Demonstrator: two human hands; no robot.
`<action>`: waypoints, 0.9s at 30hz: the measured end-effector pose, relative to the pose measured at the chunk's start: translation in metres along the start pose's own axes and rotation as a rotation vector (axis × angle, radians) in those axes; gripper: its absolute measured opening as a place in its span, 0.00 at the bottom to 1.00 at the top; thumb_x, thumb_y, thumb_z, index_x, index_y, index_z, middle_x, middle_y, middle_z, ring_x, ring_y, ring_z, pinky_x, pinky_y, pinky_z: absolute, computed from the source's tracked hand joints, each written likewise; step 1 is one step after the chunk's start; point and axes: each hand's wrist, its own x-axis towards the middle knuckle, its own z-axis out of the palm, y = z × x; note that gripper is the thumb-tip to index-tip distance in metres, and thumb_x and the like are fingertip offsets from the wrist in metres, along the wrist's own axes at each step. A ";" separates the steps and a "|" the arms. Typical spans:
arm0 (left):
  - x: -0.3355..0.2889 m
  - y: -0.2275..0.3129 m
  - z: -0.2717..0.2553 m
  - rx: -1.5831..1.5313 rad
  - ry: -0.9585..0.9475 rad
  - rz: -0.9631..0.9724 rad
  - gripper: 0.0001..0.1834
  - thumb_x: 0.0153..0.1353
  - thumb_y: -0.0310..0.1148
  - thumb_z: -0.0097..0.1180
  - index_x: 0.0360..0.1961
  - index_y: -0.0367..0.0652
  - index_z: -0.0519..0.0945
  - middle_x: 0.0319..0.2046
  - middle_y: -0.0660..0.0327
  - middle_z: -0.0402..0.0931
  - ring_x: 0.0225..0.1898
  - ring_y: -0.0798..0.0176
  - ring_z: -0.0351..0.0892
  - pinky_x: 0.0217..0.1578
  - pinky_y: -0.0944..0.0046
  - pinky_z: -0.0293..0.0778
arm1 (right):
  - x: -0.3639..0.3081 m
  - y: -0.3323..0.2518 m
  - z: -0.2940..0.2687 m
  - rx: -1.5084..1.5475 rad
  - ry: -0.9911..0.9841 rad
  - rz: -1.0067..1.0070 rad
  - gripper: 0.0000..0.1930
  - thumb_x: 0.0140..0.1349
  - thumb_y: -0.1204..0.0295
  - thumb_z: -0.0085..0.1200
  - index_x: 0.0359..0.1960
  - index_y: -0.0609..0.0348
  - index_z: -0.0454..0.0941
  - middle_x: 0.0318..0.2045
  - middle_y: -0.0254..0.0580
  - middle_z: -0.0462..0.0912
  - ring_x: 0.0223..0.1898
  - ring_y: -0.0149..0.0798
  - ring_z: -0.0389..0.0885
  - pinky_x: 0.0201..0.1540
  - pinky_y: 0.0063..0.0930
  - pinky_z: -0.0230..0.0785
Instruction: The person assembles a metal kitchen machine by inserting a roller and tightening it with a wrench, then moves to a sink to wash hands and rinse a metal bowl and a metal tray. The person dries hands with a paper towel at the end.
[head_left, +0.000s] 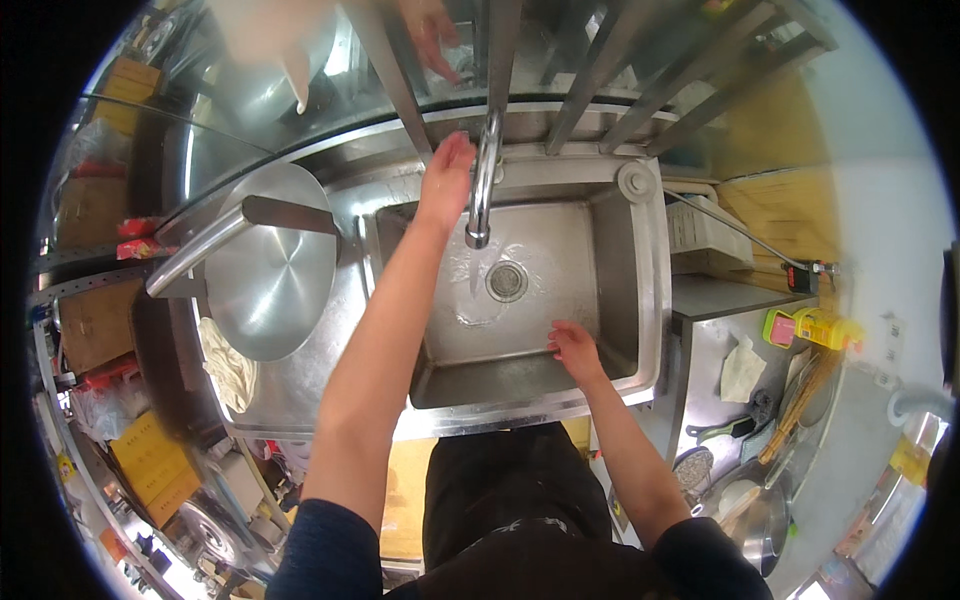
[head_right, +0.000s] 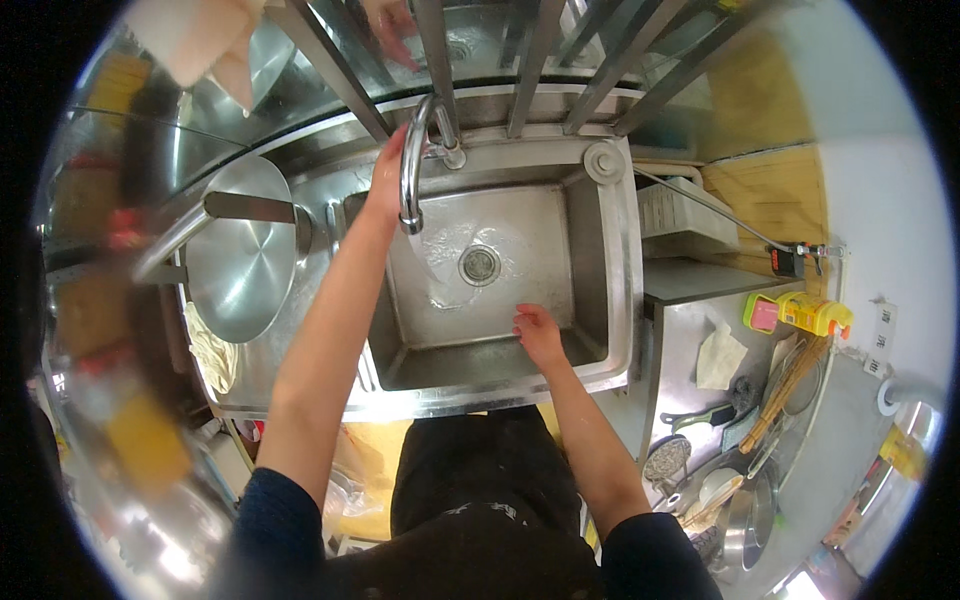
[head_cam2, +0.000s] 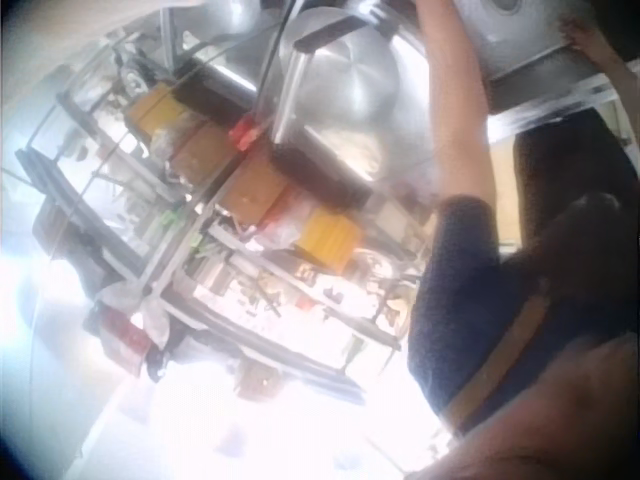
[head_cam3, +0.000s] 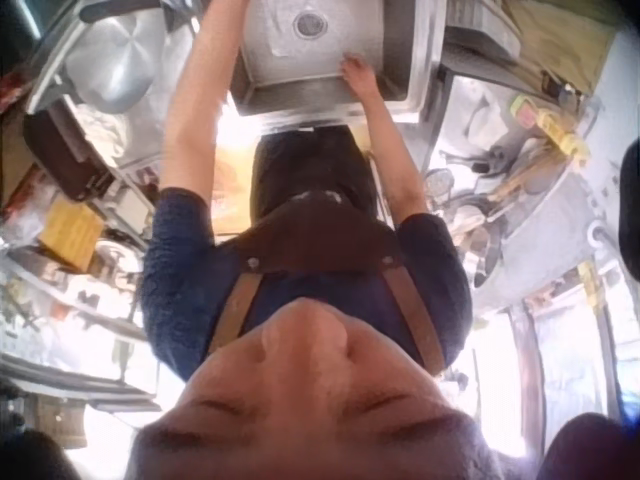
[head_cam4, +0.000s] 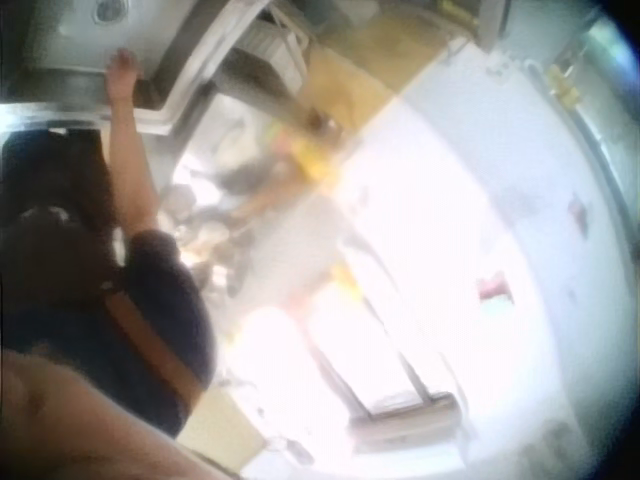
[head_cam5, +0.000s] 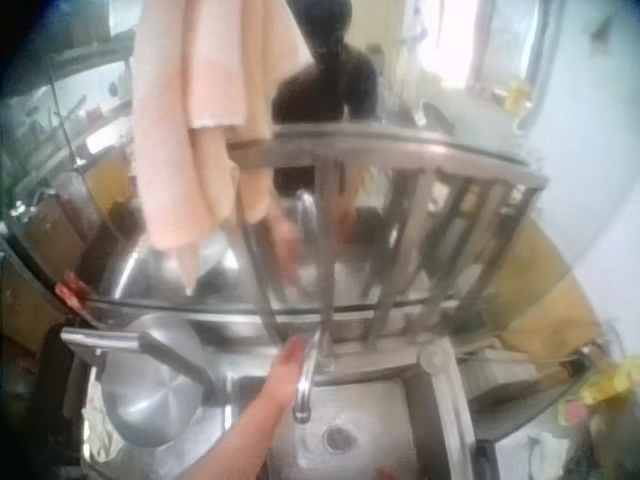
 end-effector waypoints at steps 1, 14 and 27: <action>0.015 0.004 0.009 -0.012 0.010 -0.081 0.27 0.73 0.40 0.55 0.67 0.36 0.72 0.57 0.55 0.81 0.59 0.60 0.77 0.62 0.63 0.67 | -0.004 0.000 0.000 0.015 0.002 -0.040 0.15 0.71 0.71 0.49 0.58 0.57 0.77 0.43 0.37 0.84 0.40 0.32 0.83 0.40 0.27 0.75; 0.019 -0.019 0.006 0.202 0.098 -0.022 0.18 0.71 0.41 0.53 0.51 0.40 0.82 0.42 0.60 0.85 0.50 0.61 0.81 0.53 0.61 0.72 | -0.042 -0.023 -0.019 -0.023 -0.001 -0.127 0.15 0.73 0.74 0.45 0.57 0.57 0.78 0.46 0.37 0.84 0.44 0.33 0.83 0.46 0.27 0.74; -0.135 0.074 -0.027 0.718 0.002 0.072 0.10 0.69 0.31 0.60 0.43 0.34 0.87 0.32 0.61 0.88 0.34 0.66 0.85 0.40 0.66 0.78 | -0.120 -0.189 -0.054 -0.225 -0.173 -0.420 0.17 0.73 0.75 0.51 0.61 0.64 0.77 0.53 0.39 0.84 0.55 0.33 0.80 0.63 0.27 0.68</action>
